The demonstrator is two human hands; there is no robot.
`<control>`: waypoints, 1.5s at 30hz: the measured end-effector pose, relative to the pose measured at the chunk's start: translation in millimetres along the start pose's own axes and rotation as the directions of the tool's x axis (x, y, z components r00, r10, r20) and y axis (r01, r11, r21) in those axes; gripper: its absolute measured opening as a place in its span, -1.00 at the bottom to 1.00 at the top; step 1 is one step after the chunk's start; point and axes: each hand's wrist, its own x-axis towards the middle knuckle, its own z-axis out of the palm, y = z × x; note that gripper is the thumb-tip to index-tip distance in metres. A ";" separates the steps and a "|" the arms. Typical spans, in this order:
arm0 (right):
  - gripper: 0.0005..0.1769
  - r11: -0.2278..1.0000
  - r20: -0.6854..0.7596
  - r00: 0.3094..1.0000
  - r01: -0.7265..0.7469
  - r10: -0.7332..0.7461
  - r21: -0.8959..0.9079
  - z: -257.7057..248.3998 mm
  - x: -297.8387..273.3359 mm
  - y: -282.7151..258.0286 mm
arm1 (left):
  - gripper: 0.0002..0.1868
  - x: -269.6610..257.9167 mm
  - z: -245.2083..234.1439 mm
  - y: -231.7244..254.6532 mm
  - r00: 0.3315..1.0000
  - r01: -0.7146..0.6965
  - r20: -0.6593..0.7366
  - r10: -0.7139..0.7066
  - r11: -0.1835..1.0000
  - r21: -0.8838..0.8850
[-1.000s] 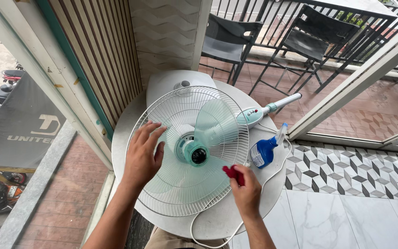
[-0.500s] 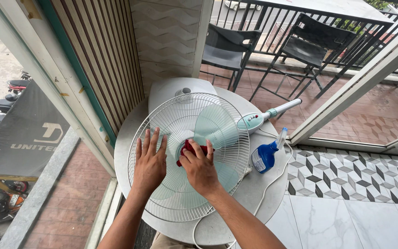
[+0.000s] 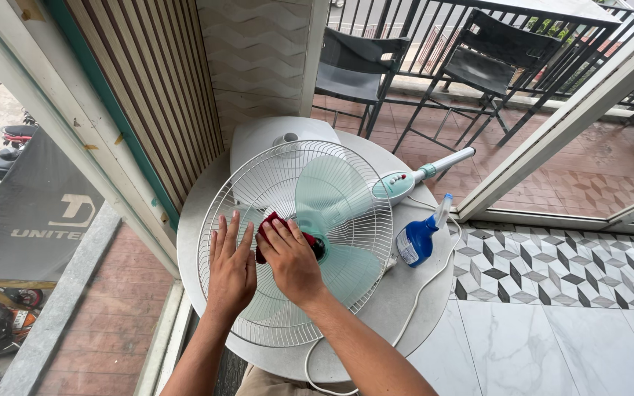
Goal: The person wipes the blades and central hub of a standing fan with a red cloth. They occasionally spray the fan with a blue spray bottle and continue wiping the blades and cage. The person rotates the fan head to access different areas while cleaning.
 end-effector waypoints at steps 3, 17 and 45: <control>-0.67 0.999 -0.061 0.998 -0.004 0.006 0.032 -6.0 -12.0 -17.0 | -0.48 -2.4 0.1 1.2 1.000 0.025 0.001 -0.025 0.999 -0.048; -0.68 0.881 -0.249 0.859 -0.377 0.448 0.286 -56.2 3.1 92.8 | -0.25 -45.3 27.1 5.2 0.997 0.066 0.034 -0.073 0.981 0.181; -0.75 0.787 -0.446 0.648 -0.502 0.617 0.359 -57.1 -39.3 101.7 | -0.20 -56.0 38.7 -2.8 0.995 0.078 0.052 -0.089 0.978 0.195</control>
